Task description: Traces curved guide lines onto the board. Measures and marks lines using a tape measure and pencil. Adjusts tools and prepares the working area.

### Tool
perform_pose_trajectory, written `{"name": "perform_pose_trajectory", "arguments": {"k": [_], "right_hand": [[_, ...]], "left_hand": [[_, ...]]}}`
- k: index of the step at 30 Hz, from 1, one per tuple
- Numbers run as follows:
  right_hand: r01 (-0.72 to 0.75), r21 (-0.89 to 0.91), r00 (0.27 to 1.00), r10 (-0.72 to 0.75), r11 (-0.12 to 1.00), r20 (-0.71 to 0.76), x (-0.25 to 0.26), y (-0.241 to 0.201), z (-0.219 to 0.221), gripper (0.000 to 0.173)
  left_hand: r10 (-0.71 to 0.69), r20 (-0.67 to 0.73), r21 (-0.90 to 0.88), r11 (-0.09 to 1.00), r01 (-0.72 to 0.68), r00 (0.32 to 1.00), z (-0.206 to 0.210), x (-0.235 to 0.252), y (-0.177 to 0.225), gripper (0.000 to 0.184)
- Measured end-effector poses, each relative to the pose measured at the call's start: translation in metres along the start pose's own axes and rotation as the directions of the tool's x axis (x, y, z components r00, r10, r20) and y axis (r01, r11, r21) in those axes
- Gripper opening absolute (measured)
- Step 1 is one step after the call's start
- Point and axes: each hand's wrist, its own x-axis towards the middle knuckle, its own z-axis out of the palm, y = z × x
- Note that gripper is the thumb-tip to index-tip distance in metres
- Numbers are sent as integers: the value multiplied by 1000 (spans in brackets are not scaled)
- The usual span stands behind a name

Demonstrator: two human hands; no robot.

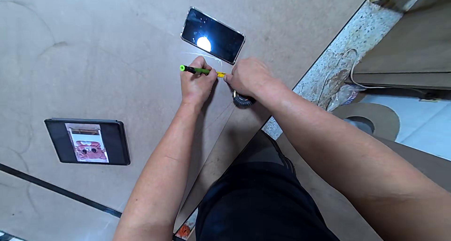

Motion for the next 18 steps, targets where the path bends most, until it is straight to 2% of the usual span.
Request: {"name": "perform_pose_trajectory", "arguments": {"k": [4,18], "right_hand": [[-2,-12,1000,1,1000,-4,-2,-1,6,53],[-30,17,999,30,999,-19,-18,-7,23,53]], "left_hand": [[44,5,-26,999,-44,999,-1,-5,-4,12],[63,33,-5,998,-62,997,-4,-16,-13,12]]}}
